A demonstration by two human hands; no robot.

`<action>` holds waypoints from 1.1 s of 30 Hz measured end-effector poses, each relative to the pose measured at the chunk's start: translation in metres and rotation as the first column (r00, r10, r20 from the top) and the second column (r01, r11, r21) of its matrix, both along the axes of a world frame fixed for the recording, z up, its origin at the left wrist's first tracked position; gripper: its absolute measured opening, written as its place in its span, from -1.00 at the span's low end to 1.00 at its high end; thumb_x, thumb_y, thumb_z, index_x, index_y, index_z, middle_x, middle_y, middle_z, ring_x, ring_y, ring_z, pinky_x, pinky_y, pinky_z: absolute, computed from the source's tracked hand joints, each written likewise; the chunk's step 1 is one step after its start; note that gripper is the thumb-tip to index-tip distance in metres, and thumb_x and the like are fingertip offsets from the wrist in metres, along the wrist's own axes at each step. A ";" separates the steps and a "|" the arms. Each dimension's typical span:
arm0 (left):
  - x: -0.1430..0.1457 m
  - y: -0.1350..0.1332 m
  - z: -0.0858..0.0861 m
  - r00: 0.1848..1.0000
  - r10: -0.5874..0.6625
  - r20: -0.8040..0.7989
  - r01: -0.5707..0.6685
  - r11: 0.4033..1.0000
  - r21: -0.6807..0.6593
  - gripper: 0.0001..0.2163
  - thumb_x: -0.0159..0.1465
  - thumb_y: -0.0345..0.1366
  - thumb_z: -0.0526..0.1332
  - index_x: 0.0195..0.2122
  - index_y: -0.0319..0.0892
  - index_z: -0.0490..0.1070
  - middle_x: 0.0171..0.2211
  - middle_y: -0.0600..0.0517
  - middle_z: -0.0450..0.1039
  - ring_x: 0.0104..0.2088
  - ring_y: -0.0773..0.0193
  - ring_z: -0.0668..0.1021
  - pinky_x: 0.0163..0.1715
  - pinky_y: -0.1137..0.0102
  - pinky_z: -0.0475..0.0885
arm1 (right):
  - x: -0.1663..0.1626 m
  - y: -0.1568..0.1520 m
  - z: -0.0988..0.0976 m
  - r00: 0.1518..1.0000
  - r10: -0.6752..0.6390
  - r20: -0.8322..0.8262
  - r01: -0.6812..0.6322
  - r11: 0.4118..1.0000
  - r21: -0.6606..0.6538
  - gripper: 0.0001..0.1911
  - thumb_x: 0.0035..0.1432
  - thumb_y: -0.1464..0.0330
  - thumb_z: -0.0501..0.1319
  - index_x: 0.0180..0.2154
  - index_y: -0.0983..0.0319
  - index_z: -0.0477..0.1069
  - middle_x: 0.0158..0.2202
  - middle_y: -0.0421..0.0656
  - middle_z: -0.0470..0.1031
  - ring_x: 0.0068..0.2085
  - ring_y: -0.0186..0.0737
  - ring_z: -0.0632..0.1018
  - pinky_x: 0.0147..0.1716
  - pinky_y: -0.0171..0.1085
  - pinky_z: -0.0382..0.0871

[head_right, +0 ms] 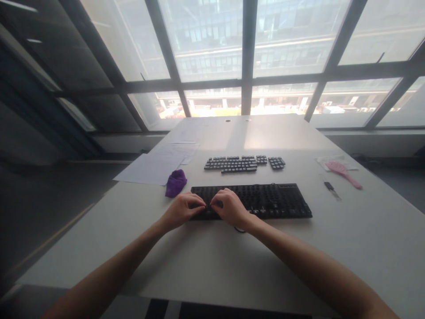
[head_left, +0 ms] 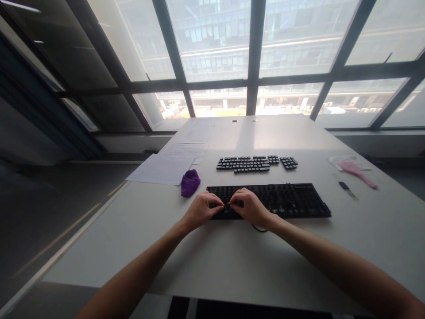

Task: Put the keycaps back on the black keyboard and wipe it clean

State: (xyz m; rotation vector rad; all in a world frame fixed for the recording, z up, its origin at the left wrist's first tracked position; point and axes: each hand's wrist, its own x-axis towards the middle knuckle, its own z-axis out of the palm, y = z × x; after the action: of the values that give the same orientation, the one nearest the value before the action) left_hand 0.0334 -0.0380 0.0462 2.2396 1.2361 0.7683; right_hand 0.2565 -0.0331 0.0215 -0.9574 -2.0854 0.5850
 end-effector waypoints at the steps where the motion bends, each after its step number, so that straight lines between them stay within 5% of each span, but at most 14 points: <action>1: 0.000 0.000 0.000 1.000 -0.008 -0.005 0.008 1.000 0.006 -0.93 0.20 -0.35 0.37 -0.34 -0.06 0.67 -0.30 0.08 0.66 -0.23 0.21 0.59 -0.12 0.33 0.43 | -0.001 0.000 -0.001 1.000 0.004 0.006 -0.004 1.000 0.002 -0.87 0.11 0.54 0.36 -0.37 0.19 0.55 -0.34 -0.18 0.58 -0.25 -0.19 0.49 -0.16 -0.21 0.35; 25: -0.003 -0.005 -0.004 0.993 -0.045 -0.111 0.062 0.986 0.155 -0.92 0.24 -0.38 0.34 -0.35 -0.07 0.63 -0.27 0.06 0.63 -0.23 0.20 0.52 -0.14 0.31 0.44 | -0.009 -0.007 -0.012 0.985 -0.017 0.171 -0.016 0.982 0.188 -0.87 0.23 0.49 0.28 -0.36 0.19 0.53 -0.28 -0.13 0.56 -0.19 -0.18 0.46 -0.08 -0.19 0.33; 33: -0.006 0.001 -0.006 0.999 -0.028 -0.032 0.030 0.996 0.081 -0.93 0.22 -0.37 0.35 -0.35 -0.07 0.64 -0.30 0.06 0.65 -0.26 0.21 0.58 -0.11 0.32 0.43 | -0.010 -0.008 -0.009 0.983 -0.011 0.185 -0.026 0.981 0.194 -0.85 0.24 0.50 0.27 -0.39 0.21 0.50 -0.28 -0.13 0.54 -0.20 -0.19 0.45 -0.10 -0.20 0.33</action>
State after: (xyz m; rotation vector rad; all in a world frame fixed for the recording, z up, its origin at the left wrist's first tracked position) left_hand 0.0277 -0.0370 0.0404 2.3376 1.2036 0.7888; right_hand 0.2467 -0.0410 0.0123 -0.9192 -2.2631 0.2959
